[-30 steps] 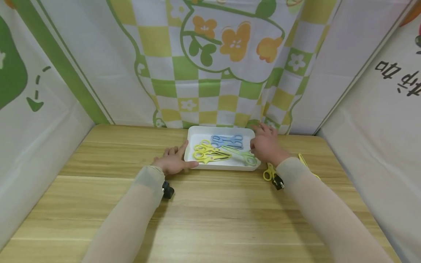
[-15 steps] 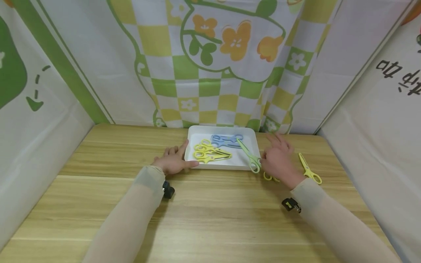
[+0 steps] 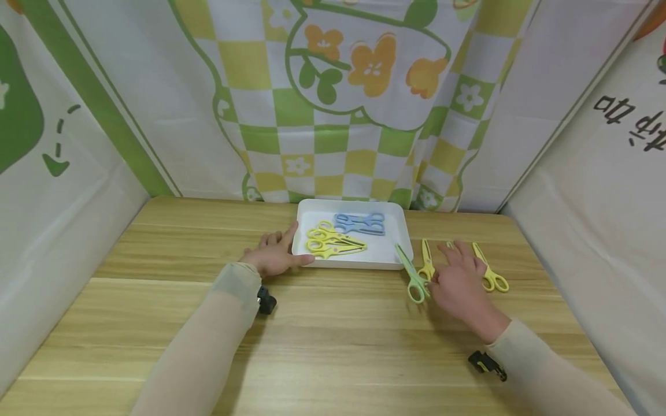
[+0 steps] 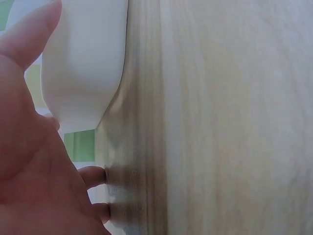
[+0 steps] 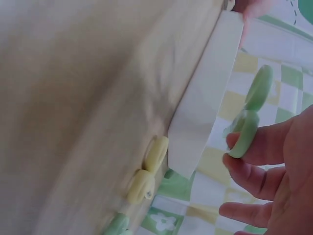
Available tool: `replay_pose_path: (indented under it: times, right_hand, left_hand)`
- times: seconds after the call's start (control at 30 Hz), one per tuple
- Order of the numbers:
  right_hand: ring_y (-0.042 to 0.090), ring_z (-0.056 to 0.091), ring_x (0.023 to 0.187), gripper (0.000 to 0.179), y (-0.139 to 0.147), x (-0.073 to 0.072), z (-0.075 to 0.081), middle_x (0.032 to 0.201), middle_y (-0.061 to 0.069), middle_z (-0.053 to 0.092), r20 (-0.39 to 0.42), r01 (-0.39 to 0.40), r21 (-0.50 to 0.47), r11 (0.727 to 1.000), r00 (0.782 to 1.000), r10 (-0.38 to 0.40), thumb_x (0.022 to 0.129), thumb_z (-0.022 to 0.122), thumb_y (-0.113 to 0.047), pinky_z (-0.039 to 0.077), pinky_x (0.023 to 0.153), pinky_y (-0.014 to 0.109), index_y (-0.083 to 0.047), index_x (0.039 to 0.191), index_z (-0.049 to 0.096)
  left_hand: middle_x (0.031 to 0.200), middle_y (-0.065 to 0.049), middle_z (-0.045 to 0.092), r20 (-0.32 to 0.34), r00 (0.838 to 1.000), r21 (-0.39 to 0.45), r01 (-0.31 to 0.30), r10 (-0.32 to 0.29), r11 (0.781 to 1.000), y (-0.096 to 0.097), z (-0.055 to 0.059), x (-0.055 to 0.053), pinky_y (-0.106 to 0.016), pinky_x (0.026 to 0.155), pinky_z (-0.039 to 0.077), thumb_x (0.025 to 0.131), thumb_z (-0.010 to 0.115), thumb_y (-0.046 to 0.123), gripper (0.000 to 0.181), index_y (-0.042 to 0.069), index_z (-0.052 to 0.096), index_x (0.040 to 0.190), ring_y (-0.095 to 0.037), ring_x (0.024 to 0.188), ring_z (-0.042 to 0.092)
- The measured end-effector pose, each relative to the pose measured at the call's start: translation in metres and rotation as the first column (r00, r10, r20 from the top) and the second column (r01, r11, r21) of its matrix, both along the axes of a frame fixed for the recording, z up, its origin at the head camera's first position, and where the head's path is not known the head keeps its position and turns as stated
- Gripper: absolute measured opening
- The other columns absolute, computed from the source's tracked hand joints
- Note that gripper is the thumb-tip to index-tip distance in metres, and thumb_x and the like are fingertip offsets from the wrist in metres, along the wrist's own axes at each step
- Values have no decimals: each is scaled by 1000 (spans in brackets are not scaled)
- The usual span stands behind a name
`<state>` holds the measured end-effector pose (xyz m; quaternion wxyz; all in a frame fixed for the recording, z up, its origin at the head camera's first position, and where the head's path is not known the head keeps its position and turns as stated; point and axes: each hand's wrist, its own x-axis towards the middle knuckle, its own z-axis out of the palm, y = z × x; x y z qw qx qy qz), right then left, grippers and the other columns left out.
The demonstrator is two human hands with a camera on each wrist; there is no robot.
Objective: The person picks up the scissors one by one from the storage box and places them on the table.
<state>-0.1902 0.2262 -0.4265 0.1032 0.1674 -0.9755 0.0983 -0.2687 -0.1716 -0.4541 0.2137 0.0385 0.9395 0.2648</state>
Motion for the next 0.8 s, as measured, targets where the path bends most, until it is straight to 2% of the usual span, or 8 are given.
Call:
replay_pose_path:
  times: [0.27, 0.5, 0.8]
  right_hand:
    - [48, 21, 139, 21, 3, 27, -7, 141, 26, 49, 19, -5, 57, 998, 1000, 4, 79, 72, -15, 20, 96, 70, -19, 61, 62]
    - [48, 24, 137, 22, 4, 34, -11, 141, 24, 50, 25, 2, 64, 998, 1000, -4, 78, 75, -17, 18, 97, 70, -20, 61, 61]
    - [51, 28, 135, 15, 4, 39, -22, 134, 25, 56, 84, 19, 125, 992, 996, -30, 74, 65, -11, 16, 99, 72, -18, 61, 61]
  left_hand:
    - [164, -20, -5, 12, 1000, 9, 4, -4, 1000, 0, 1, 0, -78, 100, -11, 79, 53, 83, 111, 38, -11, 159, -43, 147, -12]
    - [164, -20, -4, -6, 1000, -7, 23, -23, 1000, -1, 3, 0, -79, 99, -9, 80, 53, 83, 112, 35, -11, 159, -44, 146, -11]
    - [164, -22, -2, -17, 1000, 5, 12, -12, 1000, -1, -2, 0, -81, 96, -10, 77, 52, 86, 114, 38, -10, 159, -46, 146, -11]
